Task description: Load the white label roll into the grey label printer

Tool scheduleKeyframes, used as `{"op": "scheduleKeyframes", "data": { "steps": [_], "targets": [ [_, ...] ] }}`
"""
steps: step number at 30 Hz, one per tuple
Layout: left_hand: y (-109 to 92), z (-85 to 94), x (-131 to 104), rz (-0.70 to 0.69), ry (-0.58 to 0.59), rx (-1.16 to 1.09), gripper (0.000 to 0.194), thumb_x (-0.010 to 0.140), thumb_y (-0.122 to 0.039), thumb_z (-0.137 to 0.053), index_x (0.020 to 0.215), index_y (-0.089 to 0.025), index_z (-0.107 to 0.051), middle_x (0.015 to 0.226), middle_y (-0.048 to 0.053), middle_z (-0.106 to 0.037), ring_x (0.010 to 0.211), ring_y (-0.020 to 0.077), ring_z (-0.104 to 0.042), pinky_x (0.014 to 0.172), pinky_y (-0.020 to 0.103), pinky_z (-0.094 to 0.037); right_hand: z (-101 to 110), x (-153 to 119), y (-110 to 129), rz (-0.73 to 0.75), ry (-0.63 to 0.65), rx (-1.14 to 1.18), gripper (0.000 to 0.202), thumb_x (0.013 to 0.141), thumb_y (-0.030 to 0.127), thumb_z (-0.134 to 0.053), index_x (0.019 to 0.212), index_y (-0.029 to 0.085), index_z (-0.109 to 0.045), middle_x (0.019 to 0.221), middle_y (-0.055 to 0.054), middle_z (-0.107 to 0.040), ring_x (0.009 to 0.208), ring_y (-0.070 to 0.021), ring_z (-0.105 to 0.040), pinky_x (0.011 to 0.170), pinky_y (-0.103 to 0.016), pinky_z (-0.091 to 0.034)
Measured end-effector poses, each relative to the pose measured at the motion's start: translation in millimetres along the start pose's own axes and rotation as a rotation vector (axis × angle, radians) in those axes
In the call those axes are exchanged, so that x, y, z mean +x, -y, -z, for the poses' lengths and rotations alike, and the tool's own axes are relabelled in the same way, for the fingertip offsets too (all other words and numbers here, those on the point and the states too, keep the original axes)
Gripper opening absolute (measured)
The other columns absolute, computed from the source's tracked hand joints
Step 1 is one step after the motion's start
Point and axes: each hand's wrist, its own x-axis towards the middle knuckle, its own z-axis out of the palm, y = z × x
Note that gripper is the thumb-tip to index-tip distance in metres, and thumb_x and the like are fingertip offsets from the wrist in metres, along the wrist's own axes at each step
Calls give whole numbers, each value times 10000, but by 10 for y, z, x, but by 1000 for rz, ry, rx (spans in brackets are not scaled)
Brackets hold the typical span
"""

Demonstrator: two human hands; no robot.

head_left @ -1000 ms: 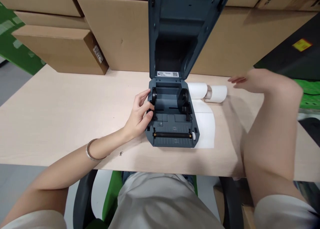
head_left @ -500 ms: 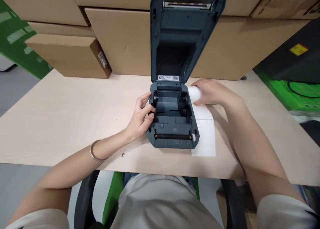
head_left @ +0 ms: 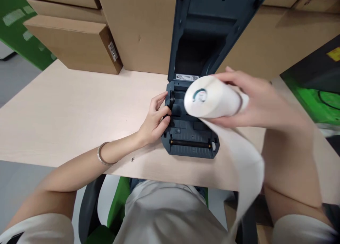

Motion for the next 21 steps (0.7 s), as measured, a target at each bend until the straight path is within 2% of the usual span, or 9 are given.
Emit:
{"op": "scheduleKeyframes", "data": {
  "steps": [3,5,7,9,12,16,19,21],
  "targets": [
    [4,-13,4,-2,-6,-12,453,1126,-634,-411,1056,-252,-644,1655,132,-412,1620,369,-451,1365,647,-418,-289,125,47,61,22,-43,645,780,494,-775,1390,324,-656,1411,-21,-735,1367,-417,-667,1397,-680,-286],
    [4,-23,4,16,-3,-8,477,1125,-649,-393,1052,-250,-644,1655,137,-410,1619,375,-449,1364,661,-411,-390,164,-1,69,51,-105,645,782,430,-764,1409,363,-630,1417,-20,-735,1342,-409,-682,1427,-671,-219],
    [0,-31,2,19,-4,-13,484,1125,-651,-387,1037,-249,-642,1658,139,-407,1617,375,-452,1361,662,-415,-434,177,-69,65,61,-142,644,803,405,-740,1433,382,-612,1404,-26,-743,1328,-393,-691,1429,-654,-224],
    [-8,-33,1,10,-7,-20,453,1130,-624,-401,1030,-251,-639,1666,135,-404,1617,368,-455,1358,649,-426,-461,187,-124,67,54,-152,648,802,425,-736,1436,355,-621,1385,-43,-751,1318,-385,-698,1417,-651,-248],
    [-24,-27,2,-11,-12,-21,389,1147,-557,-408,1044,-255,-630,1673,124,-397,1631,344,-443,1364,612,-435,-540,224,-183,65,54,-153,679,765,463,-750,1416,288,-660,1322,-73,-770,1271,-396,-717,1379,-694,-284],
    [-40,-15,7,1,2,-3,406,1149,-565,-393,1043,-254,-631,1675,126,-398,1629,344,-446,1354,609,-451,-704,292,-282,37,134,-141,701,772,489,-759,1441,293,-684,1347,-67,-779,1305,-411,-710,1362,-743,-258],
    [-41,-12,10,11,3,1,440,1143,-594,-389,1026,-251,-638,1669,132,-409,1621,359,-455,1348,632,-452,-742,301,-317,43,199,-128,696,820,527,-751,1455,244,-702,1394,-95,-770,1327,-416,-706,1370,-753,-226],
    [-39,-13,12,13,0,6,448,1141,-603,-384,1025,-252,-637,1663,134,-417,1621,357,-457,1349,631,-452,-690,266,-251,65,201,-124,629,902,523,-701,1463,240,-709,1431,-98,-754,1347,-404,-701,1378,-753,-211]
  ]
}}
